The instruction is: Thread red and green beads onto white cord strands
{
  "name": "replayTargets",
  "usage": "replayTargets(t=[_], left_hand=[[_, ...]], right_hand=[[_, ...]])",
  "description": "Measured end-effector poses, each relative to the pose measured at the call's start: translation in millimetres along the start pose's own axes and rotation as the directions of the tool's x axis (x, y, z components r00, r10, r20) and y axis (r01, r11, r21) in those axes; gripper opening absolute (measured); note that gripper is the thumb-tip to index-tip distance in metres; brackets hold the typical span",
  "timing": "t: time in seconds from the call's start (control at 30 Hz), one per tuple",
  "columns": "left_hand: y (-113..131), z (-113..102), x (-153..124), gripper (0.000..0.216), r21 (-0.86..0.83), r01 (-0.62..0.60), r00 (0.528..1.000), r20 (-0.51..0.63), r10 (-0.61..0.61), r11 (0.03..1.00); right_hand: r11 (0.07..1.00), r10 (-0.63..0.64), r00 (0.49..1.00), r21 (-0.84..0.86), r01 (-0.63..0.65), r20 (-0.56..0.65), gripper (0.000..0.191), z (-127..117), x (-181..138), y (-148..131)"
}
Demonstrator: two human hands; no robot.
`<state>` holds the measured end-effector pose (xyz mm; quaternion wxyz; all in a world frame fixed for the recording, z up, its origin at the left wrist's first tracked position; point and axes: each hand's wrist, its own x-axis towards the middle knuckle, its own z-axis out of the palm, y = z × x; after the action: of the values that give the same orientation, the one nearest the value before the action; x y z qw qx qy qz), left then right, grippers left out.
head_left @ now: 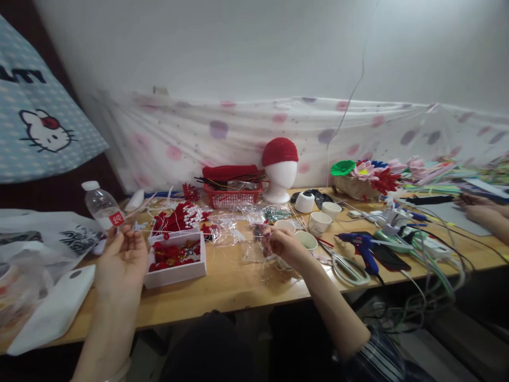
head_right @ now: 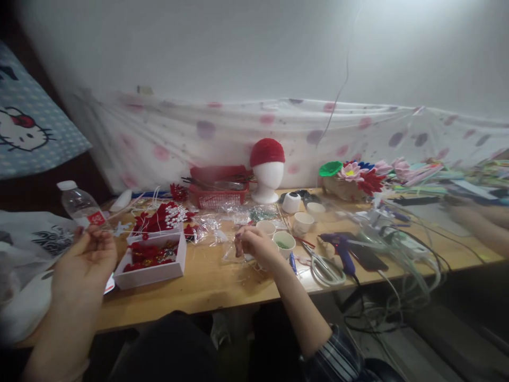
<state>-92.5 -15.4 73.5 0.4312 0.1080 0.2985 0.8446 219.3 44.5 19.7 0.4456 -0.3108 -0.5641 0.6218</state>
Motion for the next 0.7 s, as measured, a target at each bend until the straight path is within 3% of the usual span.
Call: replayTargets(t=[0.1,0.2,0.27,0.3,0.37,0.5,0.6,0.7], left_hand=[[-11,-4,-4,0.039,0.043,-0.004,0.999,0.052,0.001,0.999],[-34,-4,-12,0.028,0.161,0.106,0.975,0.175,-0.134,0.981],[-54,-1,-20,0.016,0.375,0.207,0.905,0.279,-0.323,0.904],[-65,1,-25,0.014,0.504,0.221,0.848,0.324,-0.420,0.835],[-87,6,-34,0.021,0.690,0.133,0.739,0.410,-0.535,0.712],[-115,15,-40,0.026,0.776,-0.295,0.571,0.611,-0.548,0.558],[-121,13,-36,0.031,0.768,-0.450,0.524,0.640,-0.562,0.455],[-126,7,-32,0.029,0.816,-0.311,0.528,0.574,-0.626,0.487]], right_hand=[[0.993,0.071,0.997,0.099,-0.071,0.007,0.022,6,-2,7],[0.968,0.158,0.987,0.190,-0.163,0.041,0.020,14,-3,10],[0.945,0.209,0.976,0.241,-0.219,0.068,0.017,21,-5,12],[0.934,0.229,0.970,0.262,-0.242,0.080,0.015,23,-5,13],[0.916,0.254,0.962,0.296,-0.271,0.096,0.014,28,-7,14],[0.892,0.261,0.960,0.355,-0.279,0.097,0.012,32,-9,17],[0.877,0.263,0.960,0.392,-0.279,0.095,0.011,30,-9,22],[0.856,0.279,0.955,0.424,-0.297,0.106,0.011,27,-10,30]])
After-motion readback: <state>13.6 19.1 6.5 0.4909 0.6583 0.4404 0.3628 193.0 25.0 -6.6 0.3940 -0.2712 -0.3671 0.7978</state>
